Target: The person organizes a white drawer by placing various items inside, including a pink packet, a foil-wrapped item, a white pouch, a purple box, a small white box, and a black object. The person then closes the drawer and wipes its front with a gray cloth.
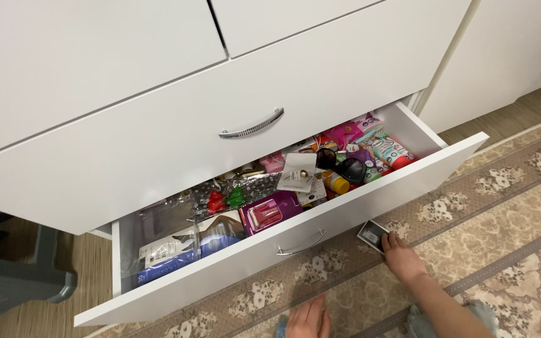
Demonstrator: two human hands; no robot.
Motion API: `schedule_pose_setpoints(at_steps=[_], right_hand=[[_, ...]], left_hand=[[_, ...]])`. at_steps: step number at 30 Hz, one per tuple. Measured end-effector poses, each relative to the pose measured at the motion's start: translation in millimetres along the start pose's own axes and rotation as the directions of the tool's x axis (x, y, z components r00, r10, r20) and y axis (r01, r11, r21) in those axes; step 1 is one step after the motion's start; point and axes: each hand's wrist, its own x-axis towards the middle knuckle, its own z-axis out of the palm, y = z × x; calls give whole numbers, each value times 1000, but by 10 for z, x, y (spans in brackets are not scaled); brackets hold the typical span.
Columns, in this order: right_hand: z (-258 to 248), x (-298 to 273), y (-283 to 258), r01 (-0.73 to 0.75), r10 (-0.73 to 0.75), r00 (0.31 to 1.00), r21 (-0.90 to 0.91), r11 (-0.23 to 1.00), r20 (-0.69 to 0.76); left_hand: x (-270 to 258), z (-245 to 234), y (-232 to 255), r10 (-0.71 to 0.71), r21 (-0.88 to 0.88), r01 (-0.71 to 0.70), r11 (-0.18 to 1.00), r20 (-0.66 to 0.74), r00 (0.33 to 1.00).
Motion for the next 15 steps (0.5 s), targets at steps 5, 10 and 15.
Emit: schedule_pose_setpoints(at_steps=[5,10,15], right_hand=[[160,-206,-51,122,-133,991,-255,959,-25],[29,-593,-228,126,-128,990,-35,991,-63],[867,-572,-398,65,-48,986,107,992,-157]], left_hand=[[8,2,97,-75,-23,74,997,-33,997],[-13,57,205,-94,-102,91,991,-30,995],[-212,413,-65,-18,-104,9,995,-91,996]])
